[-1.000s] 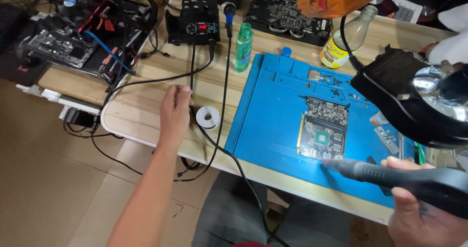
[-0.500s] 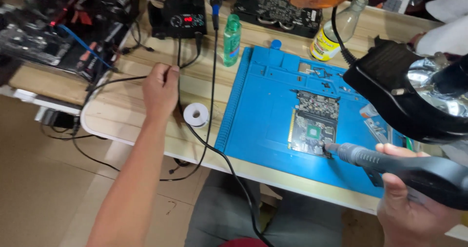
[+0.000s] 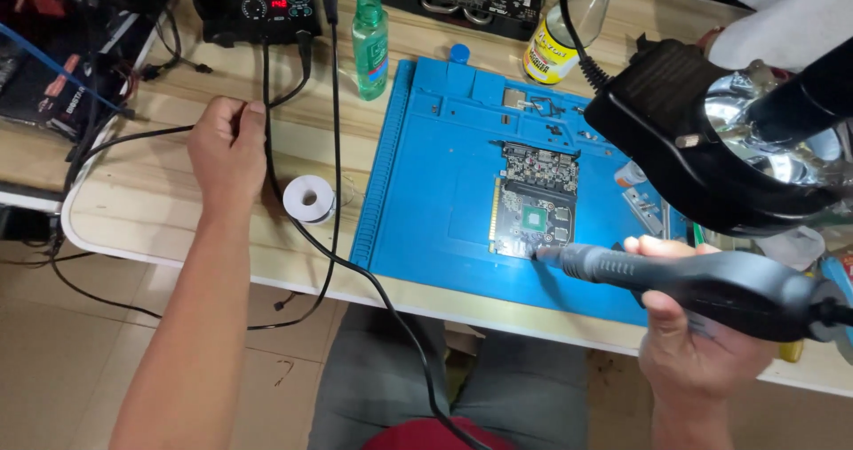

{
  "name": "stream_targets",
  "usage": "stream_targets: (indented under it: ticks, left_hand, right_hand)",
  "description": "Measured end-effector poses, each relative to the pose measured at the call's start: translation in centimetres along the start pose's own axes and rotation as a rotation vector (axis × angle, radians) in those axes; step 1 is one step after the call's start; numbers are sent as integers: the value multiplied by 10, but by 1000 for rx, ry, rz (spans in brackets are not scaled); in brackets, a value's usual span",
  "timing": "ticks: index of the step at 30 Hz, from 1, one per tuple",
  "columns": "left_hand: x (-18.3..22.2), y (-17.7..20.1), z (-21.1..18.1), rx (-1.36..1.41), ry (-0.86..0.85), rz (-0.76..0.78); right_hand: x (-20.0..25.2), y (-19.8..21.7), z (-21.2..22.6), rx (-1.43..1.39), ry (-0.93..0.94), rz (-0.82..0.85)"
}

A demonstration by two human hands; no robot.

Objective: Applying flux to a circuit board with a syringe and heating it with a heat gun.

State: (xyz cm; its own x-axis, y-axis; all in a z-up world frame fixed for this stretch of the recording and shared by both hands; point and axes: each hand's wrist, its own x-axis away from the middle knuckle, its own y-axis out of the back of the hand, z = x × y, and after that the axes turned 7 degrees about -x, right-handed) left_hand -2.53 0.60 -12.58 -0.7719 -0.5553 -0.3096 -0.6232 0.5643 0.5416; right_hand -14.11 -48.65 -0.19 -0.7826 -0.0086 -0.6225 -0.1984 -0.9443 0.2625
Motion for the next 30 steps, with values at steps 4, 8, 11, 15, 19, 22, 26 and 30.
stream_targets:
  ticks: [4, 8, 11, 15, 19, 22, 26, 30]
  left_hand:
    - [1, 0, 1, 0, -11, -10]
    - [2, 2, 1, 34, 17, 0]
    - [1, -1, 1, 43, 19, -3]
    - [4, 2, -8, 70, 82, 9]
    - [5, 4, -10, 84, 85, 24]
    - [5, 3, -9, 50, 77, 14]
    - [-1, -11, 14, 47, -6, -25]
    - [-6, -12, 24, 10, -154, -87]
  right_hand:
    - [2, 4, -14, -45, 55, 0]
    - [1, 7, -10, -2, 28, -18]
    - [5, 3, -15, -70, 31, -12]
    - [-5, -4, -13, -36, 72, 12]
    - [-7, -1, -16, -88, 42, -43]
    - [-7, 9, -14, -3, 33, -65]
    - [1, 17, -5, 65, 25, -43]
    - [3, 3, 3, 76, 53, -10]
